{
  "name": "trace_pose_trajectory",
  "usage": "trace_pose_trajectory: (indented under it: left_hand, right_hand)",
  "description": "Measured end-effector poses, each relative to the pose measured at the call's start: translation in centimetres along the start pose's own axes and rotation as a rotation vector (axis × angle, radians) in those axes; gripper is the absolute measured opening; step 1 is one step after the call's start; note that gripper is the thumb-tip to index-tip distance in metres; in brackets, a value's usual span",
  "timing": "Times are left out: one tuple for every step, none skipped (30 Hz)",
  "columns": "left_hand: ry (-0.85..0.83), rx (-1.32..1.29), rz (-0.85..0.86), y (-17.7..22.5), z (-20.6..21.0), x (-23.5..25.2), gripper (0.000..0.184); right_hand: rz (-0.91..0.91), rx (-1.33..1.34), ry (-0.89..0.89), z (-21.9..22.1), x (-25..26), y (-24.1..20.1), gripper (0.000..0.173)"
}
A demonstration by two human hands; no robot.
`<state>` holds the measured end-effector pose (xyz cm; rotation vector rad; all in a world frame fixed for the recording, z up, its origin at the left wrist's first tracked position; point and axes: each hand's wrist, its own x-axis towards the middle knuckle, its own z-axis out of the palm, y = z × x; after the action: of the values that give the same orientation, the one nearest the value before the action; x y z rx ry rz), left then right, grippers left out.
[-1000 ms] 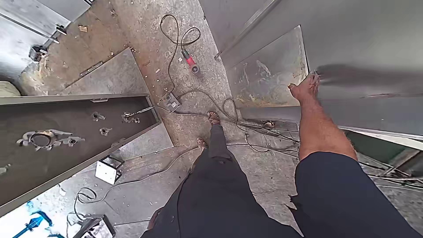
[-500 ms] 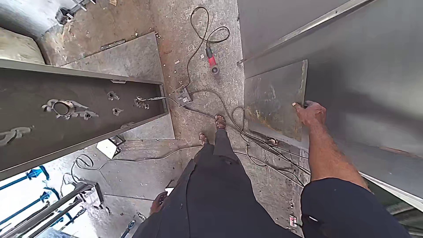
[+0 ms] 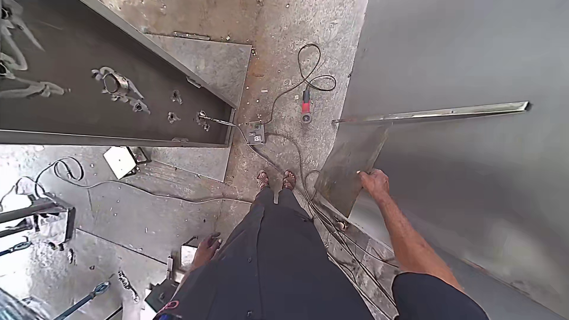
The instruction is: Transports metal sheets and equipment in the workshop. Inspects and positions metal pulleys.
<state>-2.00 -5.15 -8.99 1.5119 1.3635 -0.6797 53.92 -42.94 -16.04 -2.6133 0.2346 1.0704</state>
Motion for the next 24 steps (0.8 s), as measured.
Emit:
trace_pose_trajectory:
  left_hand:
    - [-0.006, -0.055, -0.011, 1.3, 0.5, 0.4, 0.04]
    - [-0.017, -0.103, -0.019, 2.8, 1.2, 1.0, 0.04]
    - [-0.032, -0.14, -0.018, 4.3, 1.8, 1.9, 0.039]
    - [-0.052, -0.178, -0.009, 5.8, 2.5, 3.0, 0.04]
    - [-0.076, -0.221, 0.002, 7.3, 3.3, 4.1, 0.04]
    - [-0.105, -0.279, 0.008, 8.8, 4.2, 5.0, 0.041]
    - [-0.133, -0.364, 0.007, 10.7, 5.1, 5.9, 0.042]
    - [-0.166, -0.472, -0.013, 12.6, 6.0, 6.5, 0.044]
    - [-0.213, -0.594, -0.039, 14.7, 6.7, 6.9, 0.048]
    - [-0.273, -0.715, -0.051, 16.8, 7.2, 7.2, 0.053]
    - [-0.347, -0.825, -0.041, 19.0, 7.3, 7.4, 0.058]
    - [-0.434, -0.939, -0.005, 21.0, 7.2, 7.4, 0.063]
    - [-0.531, -1.048, 0.067, 22.9, 6.9, 7.3, 0.07]
    - [-0.628, -1.137, 0.168, 24.8, 6.4, 7.0, 0.08]
    - [-0.704, -1.224, 0.263, 26.8, 5.7, 6.4, 0.09]
    - [-0.761, -1.305, 0.351, 28.7, 5.1, 5.6, 0.099]
    - [-0.798, -1.37, 0.437, 30.3, 4.3, 4.6, 0.103]
    - [-0.823, -1.416, 0.513, 31.5, 3.5, 3.6, 0.1]
    - [-0.832, -1.434, 0.588, 32.4, 2.6, 2.8, 0.093]
    - [-0.814, -1.445, 0.628, 32.9, 1.6, 2.0, 0.083]
    - [-0.764, -1.433, 0.631, 33.1, 0.8, 1.1, 0.07]
    - [-0.688, -1.396, 0.608, 33.2, 0.1, 0.1, 0.054]
    - [-0.627, -1.352, 0.597, 33.0, -0.1, -0.5, 0.047]
    - [-0.598, -1.326, 0.587, 32.7, 0.0, -0.8, 0.048]
  right_hand:
    - [0.014, 0.065, 0.017, -1.2, -1.1, -0.6, 0.04]
    - [0.014, 0.164, 0.044, -2.3, -2.2, -1.1, 0.039]
    - [0.006, 0.288, 0.068, -3.3, -3.7, -1.7, 0.036]
    - [-0.012, 0.433, 0.077, -4.3, -5.5, -2.6, 0.031]
    - [-0.032, 0.581, 0.075, -5.2, -7.5, -3.5, 0.026]
    - [-0.053, 0.711, 0.06, -6.3, -9.9, -4.4, 0.023]
    - [-0.08, 0.81, 0.053, -7.4, -12.4, -5.3, 0.021]
    - [-0.121, 0.869, 0.053, -8.5, -14.8, -6.0, 0.019]
    - [-0.176, 0.909, 0.057, -9.6, -17.3, -6.5, 0.019]
    - [-0.244, 0.945, 0.066, -10.7, -19.5, -6.8, 0.02]
    - [-0.315, 0.983, 0.074, -11.8, -21.7, -6.8, 0.02]
    - [-0.376, 1.008, 0.084, -12.9, -23.6, -6.6, 0.021]
    - [-0.426, 1.016, 0.09, -13.9, -25.5, -6.2, 0.02]
    - [-0.466, 1.025, 0.092, -14.9, -27.1, -5.6, 0.019]
    - [-0.505, 1.038, 0.09, -15.7, -28.5, -4.9, 0.02]
    - [-0.549, 1.063, 0.076, -16.4, -29.7, -4.3, 0.021]
    - [-0.588, 1.098, 0.062, -16.7, -30.7, -3.9, 0.022]
    - [-0.61, 1.109, 0.057, -16.9, -31.3, -3.3, 0.022]
    - [-0.615, 1.097, 0.066, -16.9, -31.6, -2.7, 0.023]
    - [-0.604, 1.081, 0.078, -16.6, -31.7, -2.0, 0.024]
    - [-0.585, 1.077, 0.086, -16.1, -31.6, -1.3, 0.026]
    - [-0.565, 1.096, 0.085, -15.5, -31.4, -0.7, 0.025]
    - [-0.548, 1.118, 0.074, -15.0, -31.0, 0.0, 0.023]
    - [-0.538, 1.136, 0.065, -14.7, -30.4, 0.5, 0.019]
